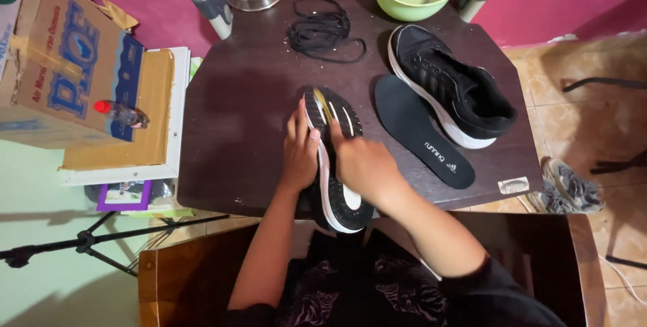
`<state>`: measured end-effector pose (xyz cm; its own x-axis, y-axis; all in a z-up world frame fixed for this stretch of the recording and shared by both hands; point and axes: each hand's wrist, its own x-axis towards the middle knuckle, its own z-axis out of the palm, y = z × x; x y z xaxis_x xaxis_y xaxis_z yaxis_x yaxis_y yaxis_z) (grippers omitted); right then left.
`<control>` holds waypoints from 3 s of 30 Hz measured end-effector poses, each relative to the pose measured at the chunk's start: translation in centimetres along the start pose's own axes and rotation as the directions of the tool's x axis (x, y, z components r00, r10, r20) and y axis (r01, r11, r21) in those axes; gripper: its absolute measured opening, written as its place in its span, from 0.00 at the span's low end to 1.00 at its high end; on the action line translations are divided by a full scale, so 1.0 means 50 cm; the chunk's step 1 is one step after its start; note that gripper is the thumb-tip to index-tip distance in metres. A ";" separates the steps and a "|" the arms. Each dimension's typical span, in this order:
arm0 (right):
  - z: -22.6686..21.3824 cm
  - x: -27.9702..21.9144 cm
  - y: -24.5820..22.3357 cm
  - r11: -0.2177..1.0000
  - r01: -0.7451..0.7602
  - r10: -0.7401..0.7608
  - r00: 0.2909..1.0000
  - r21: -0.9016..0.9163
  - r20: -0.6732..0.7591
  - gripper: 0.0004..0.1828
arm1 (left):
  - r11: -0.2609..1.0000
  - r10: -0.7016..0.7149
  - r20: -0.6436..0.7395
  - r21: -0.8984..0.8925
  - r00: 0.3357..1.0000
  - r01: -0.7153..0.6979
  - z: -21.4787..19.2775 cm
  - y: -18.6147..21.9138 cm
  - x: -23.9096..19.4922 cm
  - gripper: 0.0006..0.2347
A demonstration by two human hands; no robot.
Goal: The person cleans the sole of a black sneaker using a toothbrush. They dip the brush into a bowl of water and scrub the insole before placing it back into the shoe. The person continues to scrub the sole of the shoe.
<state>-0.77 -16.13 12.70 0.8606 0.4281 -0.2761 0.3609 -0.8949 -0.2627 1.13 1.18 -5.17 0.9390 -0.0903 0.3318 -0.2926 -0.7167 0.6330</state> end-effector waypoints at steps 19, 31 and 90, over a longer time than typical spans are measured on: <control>-0.084 -0.057 0.061 0.925 -0.036 0.048 0.999 0.377 -0.021 0.27 | 0.959 -0.201 0.011 -0.202 0.979 0.199 -0.036 0.055 0.015 0.28; -0.007 -0.027 0.046 0.985 -0.115 0.117 0.993 0.133 -0.014 0.31 | 0.940 -0.236 0.066 -0.237 0.970 0.245 -0.050 0.073 0.012 0.28; 0.107 -0.351 0.108 0.948 -0.008 0.016 1.000 0.318 -0.023 0.44 | 0.946 -0.264 0.093 -0.172 0.960 0.276 -0.062 0.092 0.025 0.27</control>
<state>-15.83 -27.80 11.17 0.8745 0.4103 -0.2588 0.2210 -0.8118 -0.5405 0.42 -0.08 0.30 0.9955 0.0378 0.0864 -0.0482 -0.5836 0.8106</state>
